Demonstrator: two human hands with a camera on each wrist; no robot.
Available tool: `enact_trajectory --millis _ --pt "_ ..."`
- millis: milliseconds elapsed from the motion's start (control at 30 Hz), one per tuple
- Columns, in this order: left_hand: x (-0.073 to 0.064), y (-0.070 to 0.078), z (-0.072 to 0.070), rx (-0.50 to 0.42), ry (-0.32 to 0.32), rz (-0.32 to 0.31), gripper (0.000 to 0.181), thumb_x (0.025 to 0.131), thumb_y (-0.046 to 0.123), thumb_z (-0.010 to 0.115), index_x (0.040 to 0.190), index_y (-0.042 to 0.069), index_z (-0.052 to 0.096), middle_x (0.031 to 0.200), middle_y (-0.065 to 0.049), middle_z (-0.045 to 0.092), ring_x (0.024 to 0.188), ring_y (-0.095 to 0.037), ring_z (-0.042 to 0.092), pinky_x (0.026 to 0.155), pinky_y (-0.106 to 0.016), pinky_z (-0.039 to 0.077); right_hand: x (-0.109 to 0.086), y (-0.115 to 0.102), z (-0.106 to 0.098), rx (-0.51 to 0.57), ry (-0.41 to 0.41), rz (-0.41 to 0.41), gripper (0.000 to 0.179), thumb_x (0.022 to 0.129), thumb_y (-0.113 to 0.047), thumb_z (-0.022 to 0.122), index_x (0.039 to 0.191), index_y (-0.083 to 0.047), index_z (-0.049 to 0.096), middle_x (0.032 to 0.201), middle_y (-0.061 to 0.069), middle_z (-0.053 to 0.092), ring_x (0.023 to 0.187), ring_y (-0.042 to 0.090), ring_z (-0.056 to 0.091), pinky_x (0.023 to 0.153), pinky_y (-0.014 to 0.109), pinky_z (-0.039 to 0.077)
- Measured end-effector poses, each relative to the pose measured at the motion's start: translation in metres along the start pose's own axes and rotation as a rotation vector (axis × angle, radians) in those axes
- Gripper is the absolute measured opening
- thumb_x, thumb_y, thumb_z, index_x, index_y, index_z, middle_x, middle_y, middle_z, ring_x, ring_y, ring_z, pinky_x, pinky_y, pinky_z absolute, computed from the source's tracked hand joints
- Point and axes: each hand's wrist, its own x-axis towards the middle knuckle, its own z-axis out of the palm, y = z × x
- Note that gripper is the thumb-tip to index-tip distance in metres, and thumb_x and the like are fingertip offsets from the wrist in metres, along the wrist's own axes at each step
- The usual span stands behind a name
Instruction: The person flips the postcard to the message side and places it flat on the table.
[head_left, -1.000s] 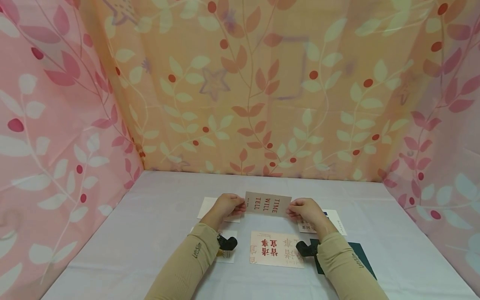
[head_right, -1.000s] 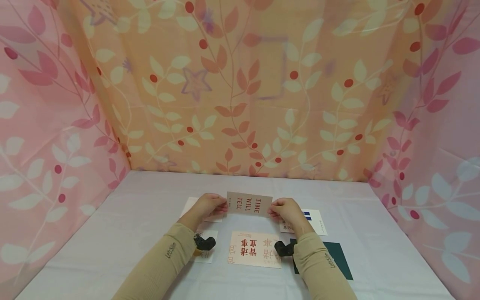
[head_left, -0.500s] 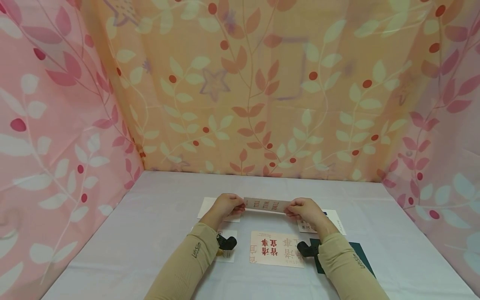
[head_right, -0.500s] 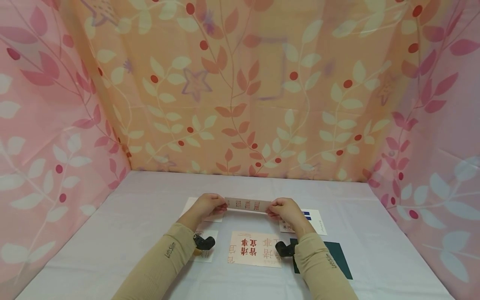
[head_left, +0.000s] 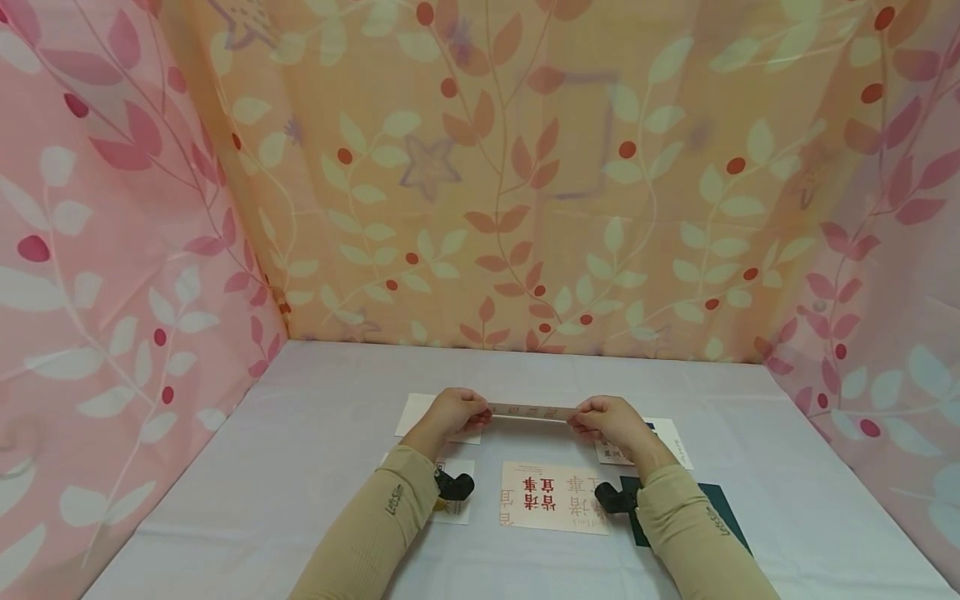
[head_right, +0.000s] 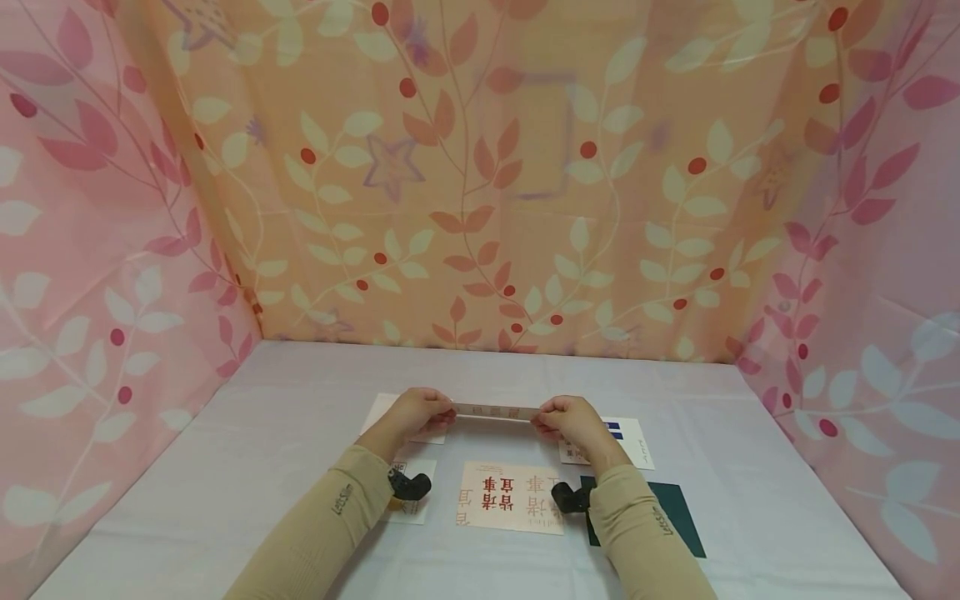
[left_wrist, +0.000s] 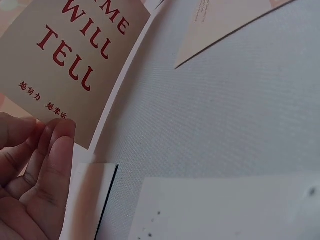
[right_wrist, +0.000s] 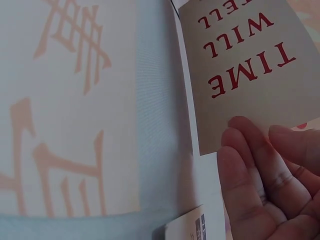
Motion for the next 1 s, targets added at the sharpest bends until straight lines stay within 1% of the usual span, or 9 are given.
enact_trajectory --millis 100,200,267,367,467,567,733,833,1000 --pt "0.0011 -0.0011 0.0007 0.001 0.001 -0.004 0.015 0.089 0.010 0.056 0.087 -0.001 0.065 0.081 -0.010 0.068 0.069 -0.013 0.063 0.061 -0.023 0.052 0.0002 0.0004 -0.0004 0.000 -0.003 -0.003 0.014 0.090 -0.008 0.055 0.094 0.002 0.065 0.095 0.019 0.066 0.083 0.024 0.064 0.074 0.036 0.053" --pt "0.0026 -0.0021 0.0009 -0.005 0.002 -0.014 0.019 0.090 0.013 0.056 0.092 -0.003 0.065 0.084 -0.011 0.068 0.070 -0.013 0.063 0.062 -0.024 0.052 0.0005 0.0008 -0.0008 -0.003 -0.011 -0.007 0.018 0.091 -0.008 0.052 0.097 0.004 0.063 0.094 0.017 0.067 0.083 0.024 0.064 0.075 0.036 0.053" --pt "0.0026 -0.0022 0.0010 -0.008 0.005 -0.023 0.020 0.089 0.014 0.057 0.095 -0.004 0.065 0.085 -0.012 0.068 0.071 -0.014 0.063 0.062 -0.024 0.053 0.0004 0.0012 -0.0007 -0.005 -0.014 -0.008 0.021 0.093 -0.009 0.050 0.100 0.006 0.062 0.094 0.015 0.067 0.084 0.023 0.064 0.076 0.036 0.053" --pt "0.0017 -0.0028 0.0012 -0.009 0.009 -0.027 0.018 0.086 0.013 0.061 0.092 -0.003 0.065 0.083 -0.011 0.067 0.070 -0.014 0.063 0.062 -0.024 0.052 0.0005 0.0017 -0.0002 -0.005 -0.017 -0.006 0.024 0.094 -0.012 0.048 0.102 0.007 0.061 0.094 0.014 0.067 0.085 0.023 0.064 0.076 0.036 0.053" --pt "0.0000 -0.0033 0.0015 -0.006 0.008 -0.016 0.011 0.084 0.012 0.064 0.085 0.001 0.066 0.079 -0.010 0.067 0.068 -0.014 0.062 0.061 -0.023 0.052 0.0009 0.0023 0.0008 0.013 -0.011 0.003 0.022 0.093 -0.013 0.051 0.099 0.006 0.062 0.091 0.014 0.068 0.084 0.023 0.065 0.075 0.036 0.053" --pt "-0.0012 -0.0039 0.0019 -0.008 0.007 -0.004 0.009 0.084 0.012 0.065 0.081 0.003 0.066 0.075 -0.008 0.066 0.064 -0.012 0.062 0.058 -0.023 0.052 0.0014 0.0031 0.0016 0.028 0.001 0.018 0.019 0.092 -0.013 0.054 0.095 0.003 0.064 0.087 0.012 0.068 0.082 0.023 0.065 0.074 0.036 0.053" --pt "-0.0011 -0.0045 0.0030 -0.032 0.013 -0.039 0.009 0.083 0.011 0.065 0.084 0.002 0.065 0.074 -0.007 0.066 0.062 -0.011 0.060 0.059 -0.023 0.052 -0.0001 0.0037 0.0019 0.043 0.000 0.020 0.020 0.090 -0.014 0.057 0.095 0.004 0.063 0.087 0.012 0.067 0.082 0.023 0.064 0.074 0.036 0.053" --pt "-0.0017 -0.0053 0.0035 -0.029 0.014 -0.041 0.011 0.083 0.010 0.065 0.086 0.000 0.064 0.073 -0.006 0.065 0.062 -0.011 0.060 0.059 -0.025 0.052 -0.0012 0.0040 0.0021 0.034 -0.005 0.013 0.022 0.090 -0.016 0.058 0.096 0.005 0.063 0.087 0.013 0.066 0.081 0.022 0.064 0.075 0.037 0.053" --pt "-0.0042 -0.0041 0.0045 -0.018 0.015 -0.042 0.010 0.083 0.009 0.065 0.089 0.000 0.065 0.074 -0.005 0.063 0.061 -0.011 0.059 0.060 -0.025 0.052 -0.0004 0.0050 0.0024 0.006 0.018 0.024 0.022 0.089 -0.016 0.059 0.096 0.004 0.063 0.086 0.010 0.065 0.079 0.019 0.063 0.073 0.034 0.053"
